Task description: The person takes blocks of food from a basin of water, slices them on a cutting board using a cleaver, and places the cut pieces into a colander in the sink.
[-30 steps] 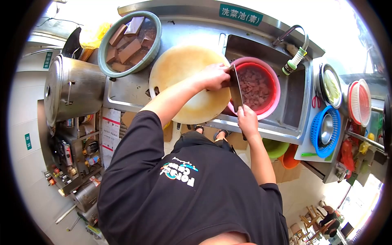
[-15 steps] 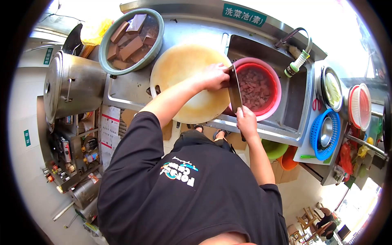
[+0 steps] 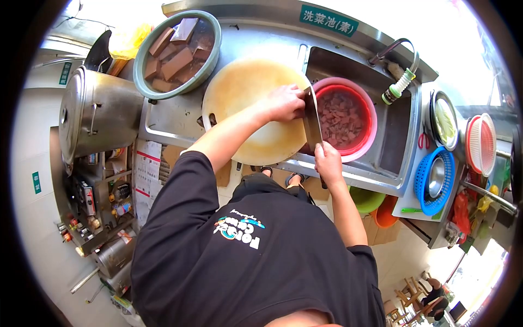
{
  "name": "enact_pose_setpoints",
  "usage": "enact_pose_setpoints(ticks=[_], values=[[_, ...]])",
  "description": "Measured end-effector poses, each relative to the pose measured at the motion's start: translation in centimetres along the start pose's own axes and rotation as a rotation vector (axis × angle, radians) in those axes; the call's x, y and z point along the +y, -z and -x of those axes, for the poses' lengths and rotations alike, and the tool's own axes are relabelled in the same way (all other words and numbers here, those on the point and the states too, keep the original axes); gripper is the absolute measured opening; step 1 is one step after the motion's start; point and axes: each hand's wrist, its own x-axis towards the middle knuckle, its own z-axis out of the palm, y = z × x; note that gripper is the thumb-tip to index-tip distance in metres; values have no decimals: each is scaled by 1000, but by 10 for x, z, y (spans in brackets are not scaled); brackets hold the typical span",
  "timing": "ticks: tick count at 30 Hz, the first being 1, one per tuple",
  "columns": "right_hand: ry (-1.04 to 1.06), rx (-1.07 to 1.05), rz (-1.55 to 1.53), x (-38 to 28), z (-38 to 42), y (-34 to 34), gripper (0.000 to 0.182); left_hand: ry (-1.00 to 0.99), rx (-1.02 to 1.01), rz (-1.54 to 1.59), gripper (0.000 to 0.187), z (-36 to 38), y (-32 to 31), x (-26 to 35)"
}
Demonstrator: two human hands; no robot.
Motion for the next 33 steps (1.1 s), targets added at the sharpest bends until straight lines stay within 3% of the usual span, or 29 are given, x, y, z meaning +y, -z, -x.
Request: enact_pose_setpoints(ticks=[26, 30, 33], values=[[41, 48, -57, -15, 10, -17, 21, -49, 122, 55, 11, 19, 3, -4], [144, -9, 104, 5, -3, -20, 18, -6, 71, 25, 11, 20, 4, -5], [184, 76, 1, 1, 3, -23, 20, -5, 108, 47, 11, 22, 5, -6]])
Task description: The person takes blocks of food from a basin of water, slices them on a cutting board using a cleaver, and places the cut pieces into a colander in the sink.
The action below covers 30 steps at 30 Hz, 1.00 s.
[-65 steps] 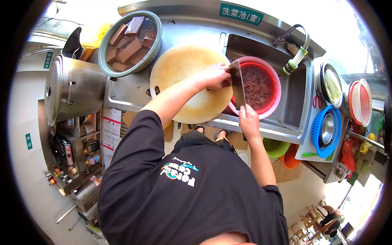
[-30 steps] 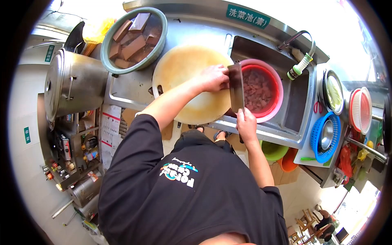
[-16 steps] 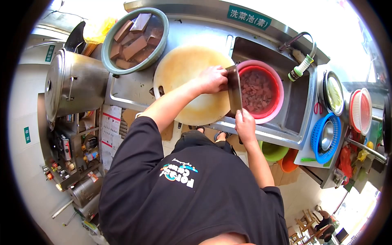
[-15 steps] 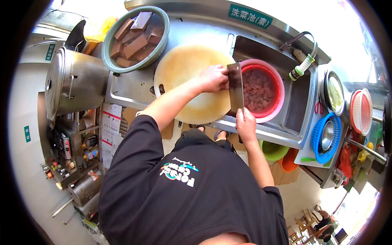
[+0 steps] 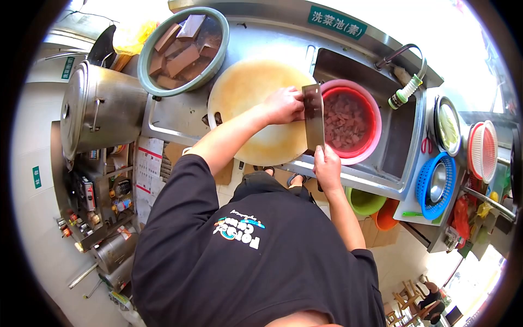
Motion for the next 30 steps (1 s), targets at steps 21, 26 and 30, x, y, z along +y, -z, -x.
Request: enact_pose_setpoints(ticks=[21, 26, 30], values=[[-96, -53, 40, -25, 3, -8, 20, -30, -27, 49, 12, 9, 16, -8], [-134, -118, 34, -29, -5, -9, 21, -4, -104, 35, 15, 16, 21, -6], [-106, -33, 2, -29, 3, -14, 21, -34, -66, 49, 15, 20, 25, -6]])
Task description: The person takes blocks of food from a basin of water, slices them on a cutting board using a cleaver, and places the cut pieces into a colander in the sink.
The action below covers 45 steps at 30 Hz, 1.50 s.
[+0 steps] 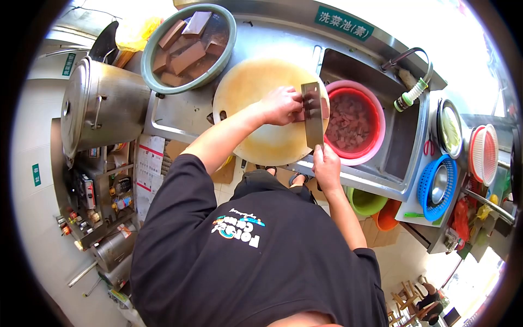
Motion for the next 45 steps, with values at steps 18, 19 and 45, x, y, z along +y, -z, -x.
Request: enact_pose_setpoints(ticks=[18, 19, 45], values=[[-24, -68, 30, -8, -5, -9, 20, 26, 180, -44, 13, 12, -14, -4], [-8, -86, 31, -4, -6, -9, 20, 34, 171, -64, 12, 13, -13, -2], [91, -20, 112, -7, 40, 61, 16, 1055, 554, 828, 21, 29, -62, 19]])
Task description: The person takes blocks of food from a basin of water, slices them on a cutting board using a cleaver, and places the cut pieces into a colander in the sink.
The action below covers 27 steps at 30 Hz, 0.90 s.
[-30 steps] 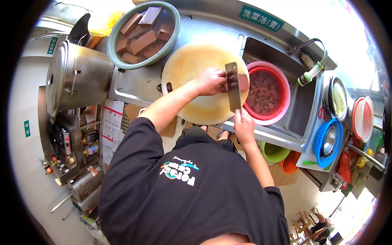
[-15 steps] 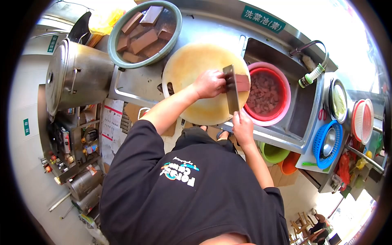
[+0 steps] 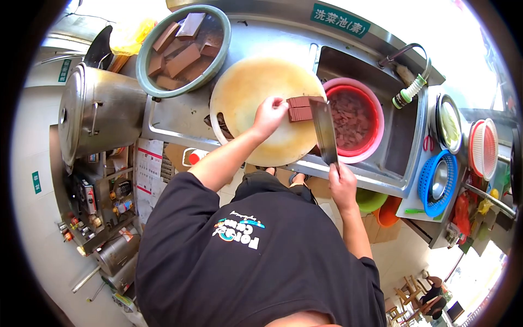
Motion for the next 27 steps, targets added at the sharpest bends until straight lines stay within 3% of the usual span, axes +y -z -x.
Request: enact_pose_setpoints(ticks=[1, 4, 5, 11, 15, 17, 19, 20, 21, 22, 23, 24, 26, 27], values=[[18, -13, 76, 3, 8, 11, 17, 340, -71, 168, 31, 2, -1, 10], [112, -40, 266, 14, 18, 29, 20, 500, -76, 272, 36, 0, -15, 25], [192, -60, 376, 21, 21, 31, 21, 511, -95, 310, 37, 7, -20, 43], [150, -81, 284, 43, 27, 22, 22, 516, -161, 483, 42, 13, -55, 82], [59, -146, 222, 51, 24, 34, 23, 560, -209, 429, 48, -8, -87, 75], [38, -116, 227, 52, 27, 47, 24, 578, -348, 459, 55, -21, -105, 67], [-25, -83, 184, 55, 28, 63, 29, 634, -306, 457, 63, -39, -126, 47], [-28, -38, 158, 67, 32, 69, 30, 607, -294, 460, 69, -36, -133, 50], [-186, -87, 166, 72, 32, 78, 30, 523, -384, 490, 71, -42, -138, 35], [-163, -14, 117, 92, 35, 79, 29, 491, -367, 474, 68, -39, -140, 38], [-232, 24, 10, 80, 32, 87, 27, 455, -369, 464, 62, -38, -139, 42], [-192, 66, 11, 84, 27, 90, 27, 411, -291, 468, 45, -34, -134, 52], [-293, 78, -131, 70, 16, 97, 19, 85, -321, 343, 32, -40, -106, 52], [-261, 82, -127, 79, 12, 96, 18, -110, -175, 170, 24, -35, -85, 74]])
